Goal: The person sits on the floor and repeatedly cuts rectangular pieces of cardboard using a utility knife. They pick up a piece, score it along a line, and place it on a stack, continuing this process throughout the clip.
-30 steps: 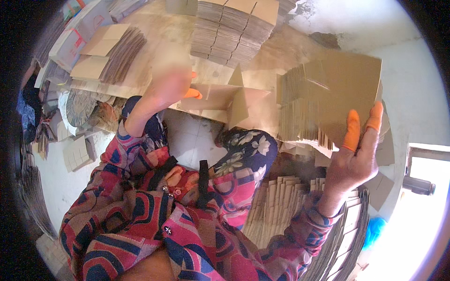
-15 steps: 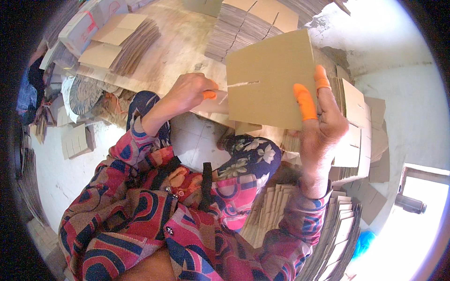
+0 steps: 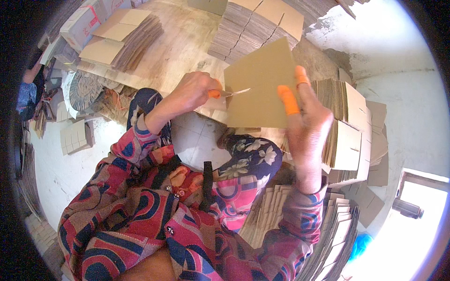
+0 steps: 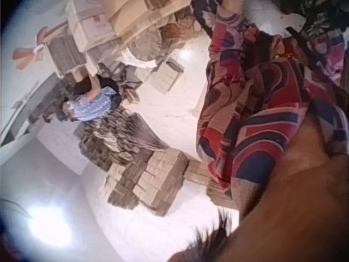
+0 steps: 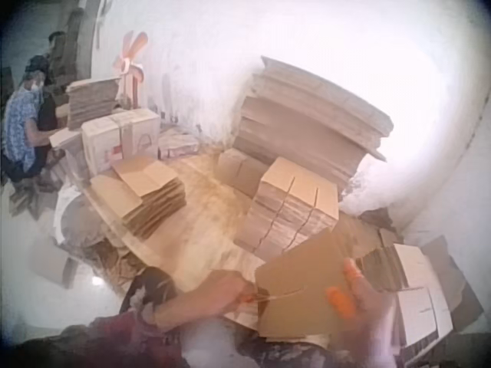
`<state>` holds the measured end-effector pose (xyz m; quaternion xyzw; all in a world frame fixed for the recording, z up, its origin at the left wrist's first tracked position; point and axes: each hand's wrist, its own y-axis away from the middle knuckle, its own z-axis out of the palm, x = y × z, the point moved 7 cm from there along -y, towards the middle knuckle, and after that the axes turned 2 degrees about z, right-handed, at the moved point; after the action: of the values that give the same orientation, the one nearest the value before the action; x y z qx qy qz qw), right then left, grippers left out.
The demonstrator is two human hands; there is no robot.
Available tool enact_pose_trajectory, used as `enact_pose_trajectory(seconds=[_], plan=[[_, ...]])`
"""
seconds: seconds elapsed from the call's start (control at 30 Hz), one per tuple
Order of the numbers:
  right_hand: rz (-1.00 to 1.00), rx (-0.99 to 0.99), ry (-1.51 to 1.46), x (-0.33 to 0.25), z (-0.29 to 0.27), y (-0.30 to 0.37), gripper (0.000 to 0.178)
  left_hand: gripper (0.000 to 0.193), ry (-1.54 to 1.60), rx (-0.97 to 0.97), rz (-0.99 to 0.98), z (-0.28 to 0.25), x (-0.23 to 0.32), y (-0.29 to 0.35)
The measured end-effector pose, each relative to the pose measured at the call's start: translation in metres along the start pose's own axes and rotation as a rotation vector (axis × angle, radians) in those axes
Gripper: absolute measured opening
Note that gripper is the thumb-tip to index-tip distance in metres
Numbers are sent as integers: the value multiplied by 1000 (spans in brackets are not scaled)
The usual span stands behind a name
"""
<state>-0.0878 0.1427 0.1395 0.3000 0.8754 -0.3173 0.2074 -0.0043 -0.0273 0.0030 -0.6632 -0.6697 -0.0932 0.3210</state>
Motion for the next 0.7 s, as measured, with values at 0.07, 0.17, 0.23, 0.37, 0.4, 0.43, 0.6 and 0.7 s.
enact_pose_trajectory(seconds=[0.07, 0.17, 0.23, 0.37, 0.4, 0.43, 0.6, 0.7], plan=[[14, -59, 0, 1, 13, 5, 43, 10, 7, 4, 12, 1, 3, -1], [-6, -122, -42, 4, 37, 12, 41, 9, -6, -9, 19, 5, 3, -3], [43, -281, 19, 10, 53, 19, 53, 10, -25, 6, 22, 5, 4, -3], [19, -325, 109, 9, 63, 24, 67, 11, -29, 3, 19, 4, 3, -4], [18, -335, 136, 7, 63, 23, 66, 10, -33, 15, 27, 4, 2, -3], [17, -344, 163, 7, 63, 22, 64, 10, -37, 27, 35, 4, 1, -2], [-98, -559, 266, 25, 102, 50, 73, 6, -20, 30, 22, 5, 5, -3], [-21, -630, 405, 28, 128, 69, 76, 6, 3, 12, 19, 9, 2, -3]])
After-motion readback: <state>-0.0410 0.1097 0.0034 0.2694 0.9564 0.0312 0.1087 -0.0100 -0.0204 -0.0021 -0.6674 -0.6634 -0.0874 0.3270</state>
